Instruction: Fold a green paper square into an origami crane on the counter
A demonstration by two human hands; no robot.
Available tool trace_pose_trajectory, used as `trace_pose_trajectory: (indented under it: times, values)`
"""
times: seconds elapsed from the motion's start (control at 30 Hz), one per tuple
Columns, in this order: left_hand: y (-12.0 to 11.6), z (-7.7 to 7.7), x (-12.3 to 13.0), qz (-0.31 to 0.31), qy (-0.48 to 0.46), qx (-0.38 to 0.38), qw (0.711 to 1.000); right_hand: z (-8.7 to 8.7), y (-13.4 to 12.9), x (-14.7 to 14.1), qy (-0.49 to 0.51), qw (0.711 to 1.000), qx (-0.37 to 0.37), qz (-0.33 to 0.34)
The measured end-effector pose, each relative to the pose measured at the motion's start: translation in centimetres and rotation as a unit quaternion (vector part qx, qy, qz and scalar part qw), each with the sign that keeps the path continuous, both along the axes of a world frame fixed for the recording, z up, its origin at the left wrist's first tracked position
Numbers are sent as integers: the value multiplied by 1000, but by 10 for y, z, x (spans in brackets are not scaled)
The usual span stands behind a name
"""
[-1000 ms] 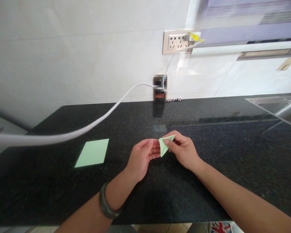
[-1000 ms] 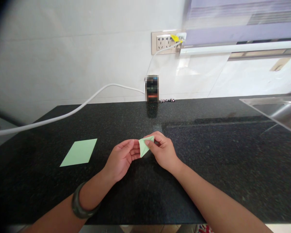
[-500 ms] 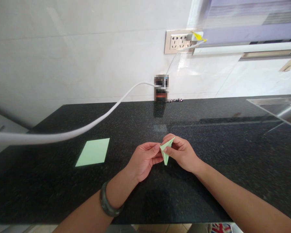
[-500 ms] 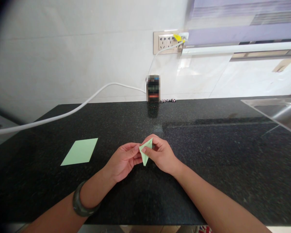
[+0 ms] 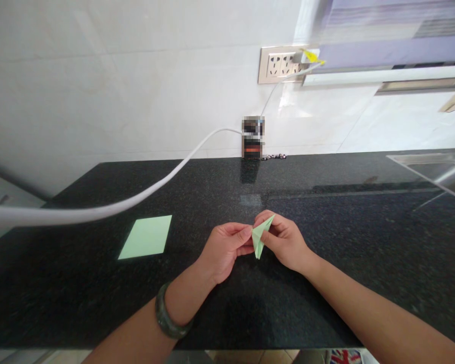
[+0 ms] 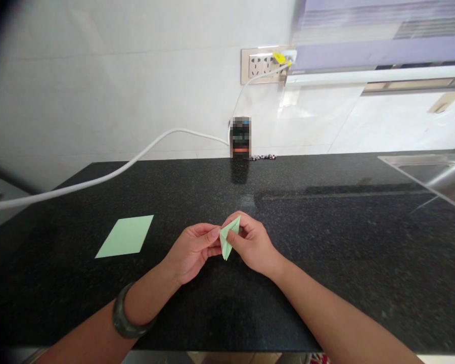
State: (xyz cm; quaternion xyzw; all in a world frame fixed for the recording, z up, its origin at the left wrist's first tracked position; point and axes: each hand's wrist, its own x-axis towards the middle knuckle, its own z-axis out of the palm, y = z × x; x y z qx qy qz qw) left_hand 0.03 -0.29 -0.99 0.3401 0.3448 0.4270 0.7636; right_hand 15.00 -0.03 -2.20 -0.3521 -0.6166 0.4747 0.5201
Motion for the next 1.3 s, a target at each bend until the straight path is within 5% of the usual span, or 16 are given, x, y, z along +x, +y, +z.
trace_pose_trajectory:
  times: [0.9,1.13,1.3]
  values:
    - [2,-7,1,80,119,95,985,2,1,0,77,990,-106,50]
    - [4,-8,0,97,131,106,981,0,5,-1,42,988,-144,-33]
    - [3,-6,1,72,149,94,982,1,3,-1,30,990,-137,-35]
